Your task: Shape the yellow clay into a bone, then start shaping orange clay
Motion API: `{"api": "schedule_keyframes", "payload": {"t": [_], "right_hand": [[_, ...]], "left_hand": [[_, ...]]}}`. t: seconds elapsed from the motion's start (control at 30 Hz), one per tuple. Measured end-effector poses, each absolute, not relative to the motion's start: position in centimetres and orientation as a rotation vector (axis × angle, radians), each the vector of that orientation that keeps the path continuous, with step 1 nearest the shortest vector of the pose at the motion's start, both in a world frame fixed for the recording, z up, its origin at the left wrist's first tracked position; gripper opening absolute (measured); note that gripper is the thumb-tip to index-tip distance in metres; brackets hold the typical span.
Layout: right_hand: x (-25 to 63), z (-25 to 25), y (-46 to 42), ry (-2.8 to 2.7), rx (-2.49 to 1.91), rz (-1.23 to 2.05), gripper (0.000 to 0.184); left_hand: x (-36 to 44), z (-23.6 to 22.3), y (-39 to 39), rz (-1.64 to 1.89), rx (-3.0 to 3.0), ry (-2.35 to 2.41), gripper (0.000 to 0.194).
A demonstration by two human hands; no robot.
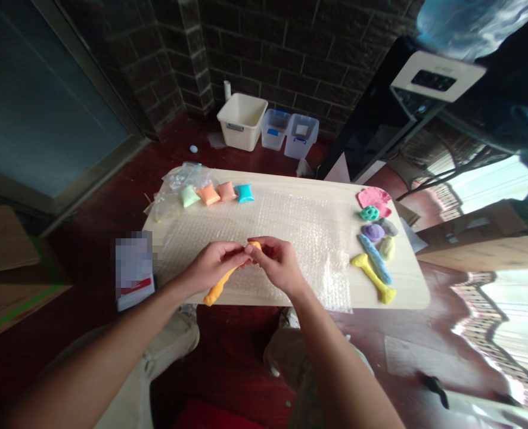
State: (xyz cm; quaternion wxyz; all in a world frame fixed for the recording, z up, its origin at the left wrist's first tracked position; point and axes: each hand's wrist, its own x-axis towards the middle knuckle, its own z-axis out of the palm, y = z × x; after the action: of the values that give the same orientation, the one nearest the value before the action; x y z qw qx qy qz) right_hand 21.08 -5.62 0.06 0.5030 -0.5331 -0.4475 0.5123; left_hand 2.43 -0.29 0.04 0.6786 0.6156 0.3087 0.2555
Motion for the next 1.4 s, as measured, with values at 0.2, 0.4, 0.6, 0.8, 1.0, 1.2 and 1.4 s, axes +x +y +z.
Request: {"api": "schedule_keyframes", "payload": {"t": [0.2,0.4,0.6,0.8,1.0,1.2,1.4], "right_hand": [[21.3,0.2,-5.9,-1.262,-1.214,1.181,0.048],[21.5,0.4,-6.1,-1.301,-1.276,1.085,0.042],[21.0,0.0,-5.7,-1.133,-1.408,0.988,0.055],[20.0,0.2,-6.1,-1.164,-1.383,1.016,0.048],[20.8,0.9,-6.5,-1.328,-1.303,0.963,0.039],[20.7,1.0,-6.4,-1.358,-1.331,0.77,0.025],[20.2,1.7,-6.7,-1.464,-1.338,0.579,0.025]], "left_hand": [[2.1,-0.4,0.1,0.564,1.435,0.681,0.043],[1.4,-0.3,0.8,0.621,1.802,0.726,0.033],[1.4,-0.2,0.1,0.767,2.181,0.774,0.029],[2.1,-0.5,-0.8,0.803,2.044,0.761,0.024],[1.4,0.5,0.0,0.799,2.032,0.815,0.022],[1.6,1.1,0.0,0.918,2.03,0.806,0.023],[1.4,1.9,-0.2,0.887,1.856,0.876,0.035]]}}
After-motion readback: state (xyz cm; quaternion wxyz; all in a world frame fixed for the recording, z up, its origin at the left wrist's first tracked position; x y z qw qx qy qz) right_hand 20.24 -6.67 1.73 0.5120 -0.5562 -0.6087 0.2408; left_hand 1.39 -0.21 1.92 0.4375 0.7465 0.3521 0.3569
